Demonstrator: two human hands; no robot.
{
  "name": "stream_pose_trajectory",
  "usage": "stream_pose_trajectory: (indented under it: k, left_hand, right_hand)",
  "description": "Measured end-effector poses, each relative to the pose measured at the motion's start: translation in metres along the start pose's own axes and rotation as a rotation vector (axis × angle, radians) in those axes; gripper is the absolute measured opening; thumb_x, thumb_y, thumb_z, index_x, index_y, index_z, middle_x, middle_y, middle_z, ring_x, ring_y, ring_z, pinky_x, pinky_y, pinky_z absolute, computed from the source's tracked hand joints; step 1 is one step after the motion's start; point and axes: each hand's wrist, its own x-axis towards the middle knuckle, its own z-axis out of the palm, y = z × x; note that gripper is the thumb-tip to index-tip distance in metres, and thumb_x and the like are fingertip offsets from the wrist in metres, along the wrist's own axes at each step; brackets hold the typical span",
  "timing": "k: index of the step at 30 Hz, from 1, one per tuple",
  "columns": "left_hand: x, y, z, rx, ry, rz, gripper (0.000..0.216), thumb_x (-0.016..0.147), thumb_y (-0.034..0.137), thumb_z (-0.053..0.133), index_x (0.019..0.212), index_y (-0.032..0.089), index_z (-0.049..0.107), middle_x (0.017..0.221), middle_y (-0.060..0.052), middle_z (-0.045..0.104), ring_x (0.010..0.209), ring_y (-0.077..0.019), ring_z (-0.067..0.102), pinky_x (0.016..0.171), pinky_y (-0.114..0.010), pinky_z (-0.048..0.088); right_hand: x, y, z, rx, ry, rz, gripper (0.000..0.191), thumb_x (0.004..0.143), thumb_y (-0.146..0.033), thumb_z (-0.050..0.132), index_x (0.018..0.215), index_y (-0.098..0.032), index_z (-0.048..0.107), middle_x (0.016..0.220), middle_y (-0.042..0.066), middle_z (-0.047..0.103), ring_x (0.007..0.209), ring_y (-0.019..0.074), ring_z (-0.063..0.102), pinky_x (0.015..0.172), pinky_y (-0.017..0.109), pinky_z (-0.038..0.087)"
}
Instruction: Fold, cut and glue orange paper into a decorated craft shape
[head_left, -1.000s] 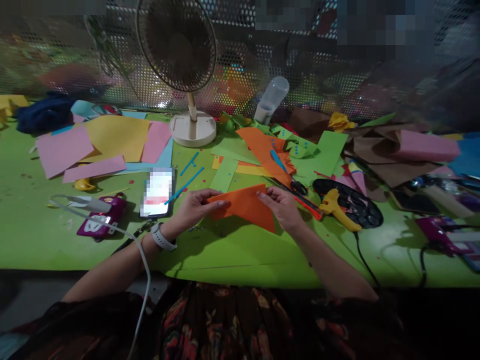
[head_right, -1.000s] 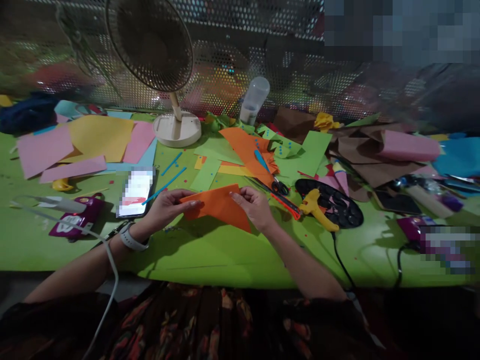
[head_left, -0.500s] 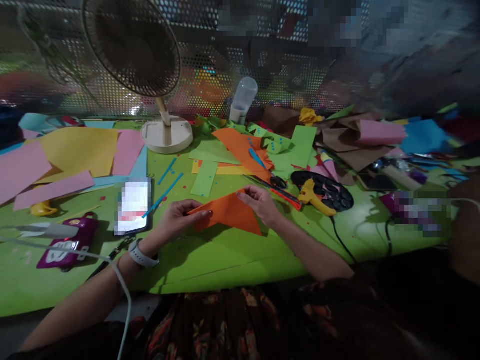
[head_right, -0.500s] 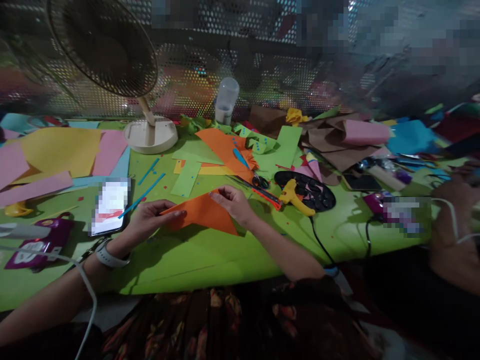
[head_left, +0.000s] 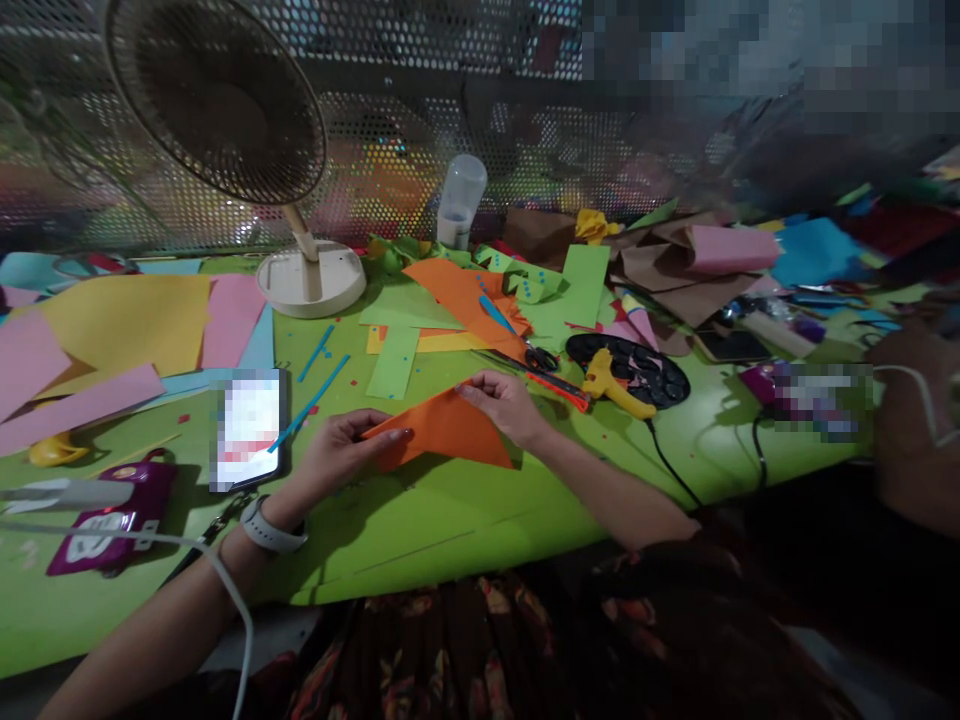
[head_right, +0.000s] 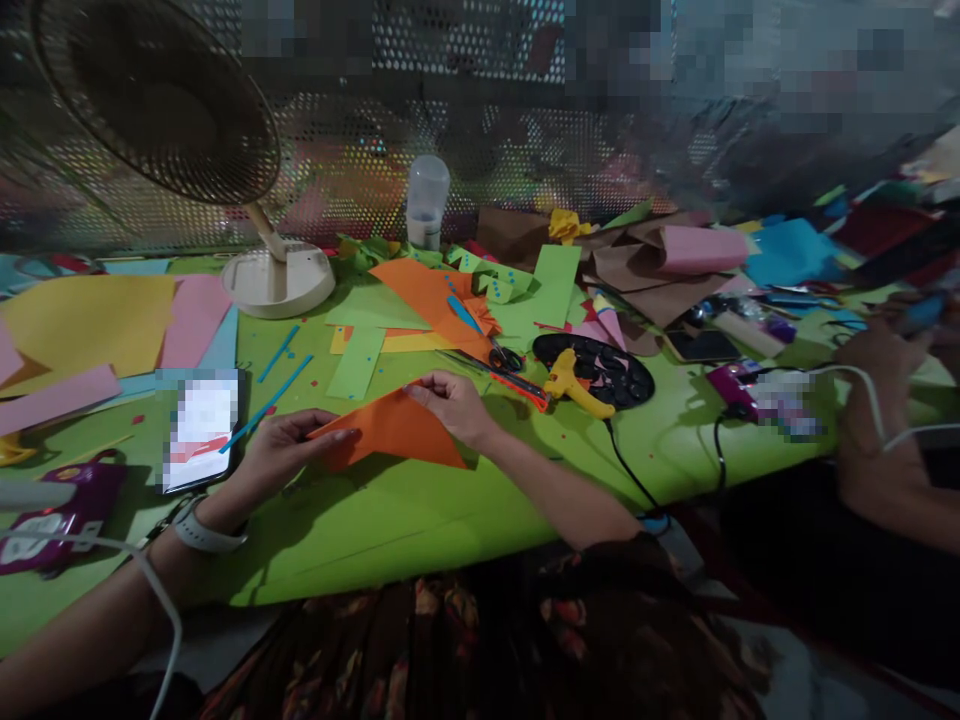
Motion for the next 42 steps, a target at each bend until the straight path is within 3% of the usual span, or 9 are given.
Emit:
stream_pose_trajectory:
  k: [14,25,30,34,38,42]
  left_hand:
    - [0.004,-0.01,-0.004,-0.04,-0.113,-0.097,0.031,0.076,0.049,0.074,0.075,0.018,0.071,0.071,-0.003,0.073,0.058,-0.012,0.062,0.05,-0.019,0.048]
    - [0.005,-0.009,-0.003,-0.091,-0.141,-0.132,0.028,0.078,0.047,0.072,0.074,0.019,0.071,0.071,-0.003,0.071,0.058,-0.0115,0.061,0.05,-0.02,0.046]
    - [0.007,-0.011,0.0,-0.195,-0.201,-0.316,0.029,0.077,0.048,0.072,0.072,0.02,0.069,0.063,-0.003,0.069,0.049,-0.0117,0.06,0.042,-0.021,0.044]
    - [0.009,-0.012,0.001,-0.097,-0.228,-0.458,0.036,0.07,0.054,0.075,0.066,0.019,0.065,0.055,-0.005,0.069,0.048,-0.0179,0.066,0.04,-0.023,0.046]
    - [0.009,-0.011,-0.001,0.161,-0.256,-0.43,0.045,0.074,0.061,0.067,0.058,0.019,0.058,0.053,-0.005,0.068,0.045,-0.0188,0.065,0.04,-0.025,0.045]
    - [0.005,-0.006,-0.004,0.55,-0.263,-0.362,0.055,0.082,0.069,0.049,0.06,0.019,0.056,0.053,-0.005,0.066,0.046,-0.019,0.063,0.041,-0.025,0.04]
  right_hand:
    - [0.001,0.006,-0.002,-0.108,0.005,-0.072,0.044,0.073,-0.063,0.067,0.071,-0.02,0.061,0.063,-0.003,0.05,0.058,0.0109,0.043,0.053,0.026,0.035]
    - [0.005,0.013,-0.005,-0.128,0.005,-0.071,0.04,0.078,-0.058,0.065,0.066,-0.021,0.055,0.059,-0.005,0.043,0.054,0.011,0.038,0.052,0.027,0.029]
    - [0.016,0.028,-0.009,-0.185,0.007,-0.009,0.041,0.074,-0.06,0.066,0.067,-0.02,0.057,0.06,-0.004,0.052,0.056,0.0117,0.045,0.053,0.027,0.033]
    - [0.017,0.031,-0.01,-0.504,0.039,-0.017,0.032,0.081,-0.05,0.063,0.069,-0.021,0.059,0.065,0.0,0.061,0.061,0.0145,0.052,0.057,0.027,0.035]
    - [0.014,0.024,-0.008,-0.945,0.068,-0.029,0.025,0.086,-0.043,0.062,0.073,-0.022,0.061,0.073,0.002,0.066,0.067,0.0165,0.056,0.056,0.027,0.03]
    - [0.013,0.019,-0.006,-1.134,0.046,-0.052,0.023,0.091,-0.04,0.057,0.078,-0.021,0.061,0.08,0.002,0.067,0.073,0.0163,0.057,0.055,0.027,0.026]
